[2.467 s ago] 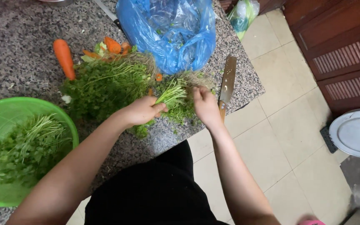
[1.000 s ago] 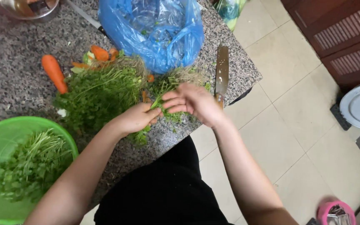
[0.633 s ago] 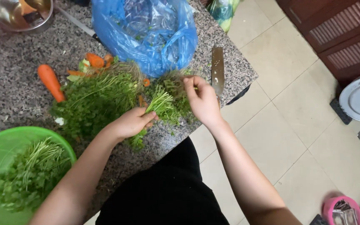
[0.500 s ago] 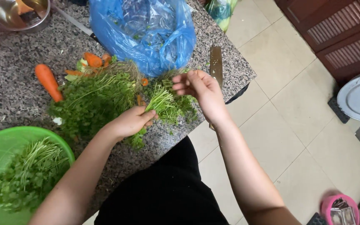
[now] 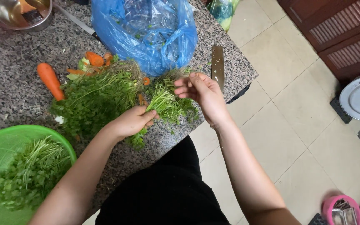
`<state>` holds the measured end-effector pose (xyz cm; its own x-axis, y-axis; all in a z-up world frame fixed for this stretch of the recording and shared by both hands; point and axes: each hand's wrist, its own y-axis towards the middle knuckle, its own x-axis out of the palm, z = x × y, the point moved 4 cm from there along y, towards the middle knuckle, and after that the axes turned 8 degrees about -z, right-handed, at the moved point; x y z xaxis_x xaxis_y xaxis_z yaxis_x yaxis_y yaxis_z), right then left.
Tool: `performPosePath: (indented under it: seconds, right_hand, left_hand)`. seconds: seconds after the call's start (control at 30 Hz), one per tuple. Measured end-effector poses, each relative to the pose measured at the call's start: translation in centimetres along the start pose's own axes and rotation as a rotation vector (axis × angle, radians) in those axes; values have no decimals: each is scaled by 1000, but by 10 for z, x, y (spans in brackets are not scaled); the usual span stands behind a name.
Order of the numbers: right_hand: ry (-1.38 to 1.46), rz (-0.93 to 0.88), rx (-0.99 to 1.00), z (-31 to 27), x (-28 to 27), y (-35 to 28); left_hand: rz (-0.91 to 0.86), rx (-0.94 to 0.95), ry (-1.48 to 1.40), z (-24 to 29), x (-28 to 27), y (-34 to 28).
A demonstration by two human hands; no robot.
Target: Cleaning and trimming the roots of cilantro on a kitchen countertop.
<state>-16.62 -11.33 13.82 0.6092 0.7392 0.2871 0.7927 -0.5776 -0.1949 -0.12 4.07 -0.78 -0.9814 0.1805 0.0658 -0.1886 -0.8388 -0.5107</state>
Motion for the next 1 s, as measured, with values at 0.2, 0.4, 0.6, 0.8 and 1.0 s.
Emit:
performPosePath:
  seconds: [0.2, 0.4, 0.6, 0.8, 1.0]
  right_hand:
    - [-17, 7, 33, -11, 5, -2]
    - [780, -449, -39, -23, 22, -10]
    - [37, -142, 225, 49, 4, 12]
    - [-189, -42, 102, 66, -8, 13]
    - [-176, 0, 48, 39, -3, 11]
  left_hand:
    - [-7, -27, 24, 8, 2, -4]
    - [-14, 9, -21, -2, 1, 0]
    - [1, -60, 45, 10, 0, -5]
    - [-21, 30, -3, -8, -1, 5]
    - [-17, 5, -45, 0, 0, 0]
